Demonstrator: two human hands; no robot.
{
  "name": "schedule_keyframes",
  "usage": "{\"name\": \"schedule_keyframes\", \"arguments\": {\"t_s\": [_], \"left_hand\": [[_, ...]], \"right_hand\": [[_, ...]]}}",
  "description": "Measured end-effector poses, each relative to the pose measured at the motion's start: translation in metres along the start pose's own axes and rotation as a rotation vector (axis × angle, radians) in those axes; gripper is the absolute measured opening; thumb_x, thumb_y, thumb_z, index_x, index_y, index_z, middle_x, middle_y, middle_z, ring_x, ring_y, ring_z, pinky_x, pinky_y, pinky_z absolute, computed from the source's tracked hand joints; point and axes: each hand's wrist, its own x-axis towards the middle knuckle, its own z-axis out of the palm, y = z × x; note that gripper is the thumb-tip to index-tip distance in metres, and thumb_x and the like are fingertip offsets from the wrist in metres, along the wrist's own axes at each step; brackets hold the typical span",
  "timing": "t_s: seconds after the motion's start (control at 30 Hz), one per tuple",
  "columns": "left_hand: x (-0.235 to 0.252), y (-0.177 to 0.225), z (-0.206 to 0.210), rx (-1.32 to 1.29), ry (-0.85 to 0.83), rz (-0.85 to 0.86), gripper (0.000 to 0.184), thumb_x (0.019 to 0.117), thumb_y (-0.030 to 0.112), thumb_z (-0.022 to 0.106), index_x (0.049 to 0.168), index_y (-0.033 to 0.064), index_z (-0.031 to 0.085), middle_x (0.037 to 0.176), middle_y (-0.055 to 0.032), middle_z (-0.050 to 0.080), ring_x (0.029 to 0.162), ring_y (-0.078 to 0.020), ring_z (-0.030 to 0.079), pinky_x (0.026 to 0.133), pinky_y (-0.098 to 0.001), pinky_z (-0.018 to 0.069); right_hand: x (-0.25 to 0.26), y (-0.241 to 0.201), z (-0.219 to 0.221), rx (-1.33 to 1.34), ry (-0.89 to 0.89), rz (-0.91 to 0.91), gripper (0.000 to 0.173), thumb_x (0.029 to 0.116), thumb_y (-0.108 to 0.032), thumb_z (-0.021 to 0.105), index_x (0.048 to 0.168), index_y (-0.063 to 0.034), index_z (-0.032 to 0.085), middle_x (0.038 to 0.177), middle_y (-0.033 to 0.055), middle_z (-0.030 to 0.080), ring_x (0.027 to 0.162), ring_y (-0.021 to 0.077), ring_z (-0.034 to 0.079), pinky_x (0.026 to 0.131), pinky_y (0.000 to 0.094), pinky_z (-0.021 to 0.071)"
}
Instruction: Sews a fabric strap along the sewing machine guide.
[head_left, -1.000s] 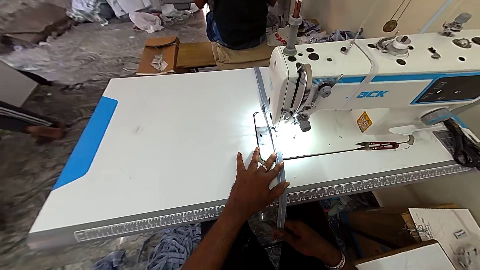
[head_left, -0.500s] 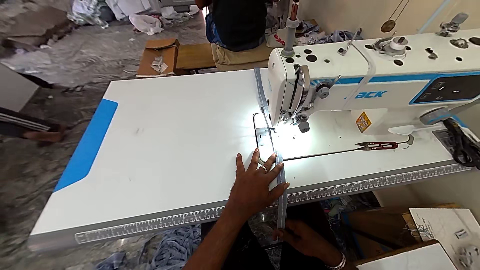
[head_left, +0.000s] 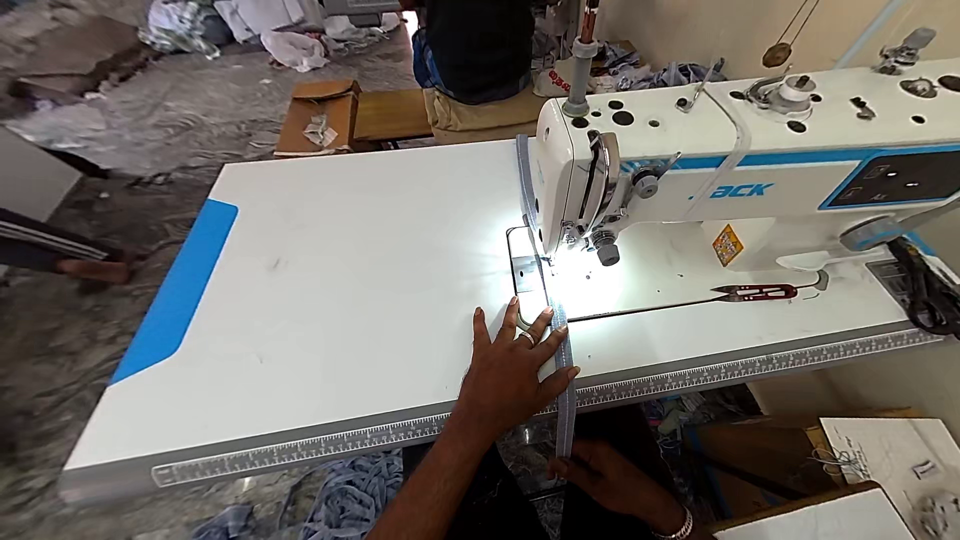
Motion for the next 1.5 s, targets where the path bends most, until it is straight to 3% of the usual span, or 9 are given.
{"name": "schedule_keyframes", "arguments": {"t_s": [1.0, 1.2, 1.37, 1.5], "left_hand": [[0.000, 0.000, -0.001, -0.003, -0.014, -0.005, 0.064, 0.0986, 0.073, 0.034, 0.147, 0.0380, 0.058, 0.161, 0.0065, 0.045, 0.156, -0.0390, 0.024, 0.115, -0.0797, 0.0094], [0.001, 0.001, -0.001, -0.006, -0.014, -0.004, 0.064, 0.0981, 0.074, 0.035, 0.147, 0.0388, 0.058, 0.161, 0.0063, 0.045, 0.156, -0.0387, 0.024, 0.115, -0.0795, 0.0091], [-0.001, 0.000, -0.001, -0.001, -0.015, 0.003, 0.065, 0.0979, 0.074, 0.035, 0.147, 0.0384, 0.057, 0.162, 0.0064, 0.044, 0.156, -0.0386, 0.023, 0.115, -0.0797, 0.0096], [0.001, -0.005, 0.012, 0.003, 0.083, 0.059, 0.067, 0.0954, 0.076, 0.036, 0.146, 0.0380, 0.059, 0.161, 0.0079, 0.044, 0.155, -0.0377, 0.025, 0.115, -0.0806, 0.0131]], "right_hand": [[0.000, 0.000, 0.001, -0.030, 0.005, 0.024, 0.032, 0.1076, -0.033, 0.053, 0.110, -0.0069, 0.071, 0.092, 0.0016, 0.069, 0.078, 0.0051, 0.062, 0.075, 0.0252, 0.0529], [0.000, 0.001, 0.001, -0.027, 0.003, 0.022, 0.031, 0.1073, -0.032, 0.054, 0.111, -0.0059, 0.071, 0.098, 0.0027, 0.072, 0.086, 0.0064, 0.066, 0.081, 0.0270, 0.0554], [0.001, 0.000, 0.002, -0.056, 0.008, 0.049, 0.036, 0.1064, -0.038, 0.054, 0.112, -0.0059, 0.070, 0.098, 0.0043, 0.072, 0.086, 0.0085, 0.066, 0.081, 0.0291, 0.0557], [-0.002, 0.000, 0.003, -0.099, 0.041, -0.058, 0.034, 0.1069, -0.032, 0.055, 0.110, -0.0014, 0.069, 0.098, 0.0094, 0.072, 0.090, 0.0150, 0.069, 0.086, 0.0350, 0.0566]]}}
